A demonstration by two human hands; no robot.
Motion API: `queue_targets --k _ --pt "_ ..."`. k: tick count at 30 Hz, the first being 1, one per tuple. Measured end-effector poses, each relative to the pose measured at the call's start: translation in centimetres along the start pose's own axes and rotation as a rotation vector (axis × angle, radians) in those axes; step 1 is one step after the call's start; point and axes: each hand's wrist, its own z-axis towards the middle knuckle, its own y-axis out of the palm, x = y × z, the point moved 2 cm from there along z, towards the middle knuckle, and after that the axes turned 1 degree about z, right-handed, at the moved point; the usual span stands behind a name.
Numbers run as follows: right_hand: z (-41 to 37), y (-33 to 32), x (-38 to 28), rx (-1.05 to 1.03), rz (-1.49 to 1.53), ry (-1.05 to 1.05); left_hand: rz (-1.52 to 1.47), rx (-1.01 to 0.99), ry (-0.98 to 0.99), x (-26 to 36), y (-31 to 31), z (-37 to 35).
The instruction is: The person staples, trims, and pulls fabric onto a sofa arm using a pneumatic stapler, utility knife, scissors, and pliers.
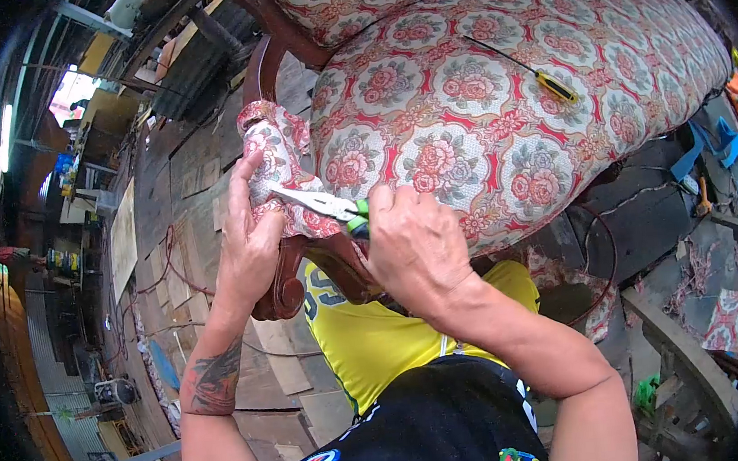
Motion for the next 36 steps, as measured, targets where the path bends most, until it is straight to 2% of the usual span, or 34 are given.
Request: queue_targets --k 3,5,6,7,9,11,12,13,15,16,18,19,21,23,24,25,27,29,31,33,35,36 --pt "0.7 -0.9 2.1 0.051 0.067 -0.019 -0.164 0.01 -0.068 -0.2 0.2 0.0" --pt "1.5 -0.9 3.8 -0.589 0.8 0.445 -0.043 0.01 -0.004 -0.6 0.1 0.0" --pt "1.2 -0.9 4.2 -0.622 1.113 0.478 -0.032 0.006 -0.013 -0.8 0.1 -0.1" --pt "1.3 -1.0 4.7 -0.629 1.127 0.478 -0.131 0.031 -0.048 -1.1 0.1 -0.1" --pt "2.9 -1.8 6.3 -0.398 0.863 0.424 -0.214 0.053 -0.092 -0.9 -0.2 -0.1" --pt "5.5 -3.7 8.0 -0.157 0.443 0.391 0.024 0.045 -0.093 0.7 -1.0 -0.4" --pt "6.7 -3.7 9.8 -0.043 0.336 0.347 0.266 0.096 -0.013 1.5 -1.0 -0.8" --pt "7.8 -3.8 11.8 0.07 0.23 0.305 0.283 0.091 -0.022 2.1 -1.2 -1.3" --pt "9.6 -3.8 14.3 0.069 -0.116 0.311 0.499 0.023 0.112 3.4 -1.5 -1.7" --pt "10.3 -3.0 15.9 0.061 -0.101 0.313 0.532 0.032 0.143 3.8 -1.4 -1.8" --pt "11.3 -1.9 17.3 0.189 -0.454 0.181 0.551 0.006 0.121 4.1 -1.5 -1.7" --pt "11.5 -1.7 17.3 0.184 -0.442 0.176 0.56 -0.012 0.105 4.1 -1.6 -1.7" --pt "10.4 -1.5 15.1 0.474 -0.454 -0.247 0.611 -0.031 0.105 3.7 -1.4 -1.0" --pt "7.8 -0.9 11.4 0.405 0.078 -0.34 0.383 0.254 -0.174 4.1 0.1 0.5" --pt "6.3 -0.4 10.1 0.359 0.231 -0.355 0.591 0.208 -0.001 2.3 0.0 0.9" --pt "4.7 0.2 9.2 0.311 0.381 -0.368 0.596 0.203 -0.01 2.4 0.2 0.9" --pt "0.6 0.5 9.1 0.152 0.435 -0.484 -0.053 0.112 -0.417 1.8 1.1 1.1" --pt "-3.5 0.0 10.0 0.077 0.651 -0.522 -0.023 0.078 -0.4 1.7 1.5 0.9" --pt "-8.0 -0.7 11.7 0.032 0.628 -0.403 -0.072 0.096 -0.454 2.5 1.4 1.3" --pt "-13.6 0.4 16.0 0.011 0.533 -0.17 -0.148 0.05 -0.454 2.2 0.8 1.1" --pt "-20.2 2.3 22.0 0.007 0.338 0.144 -0.011 -0.006 -0.377 1.8 0.6 1.0" --pt "-23.4 2.6 24.8 -0.021 0.301 0.369 0.304 -0.041 -0.197 1.8 0.1 1.0"
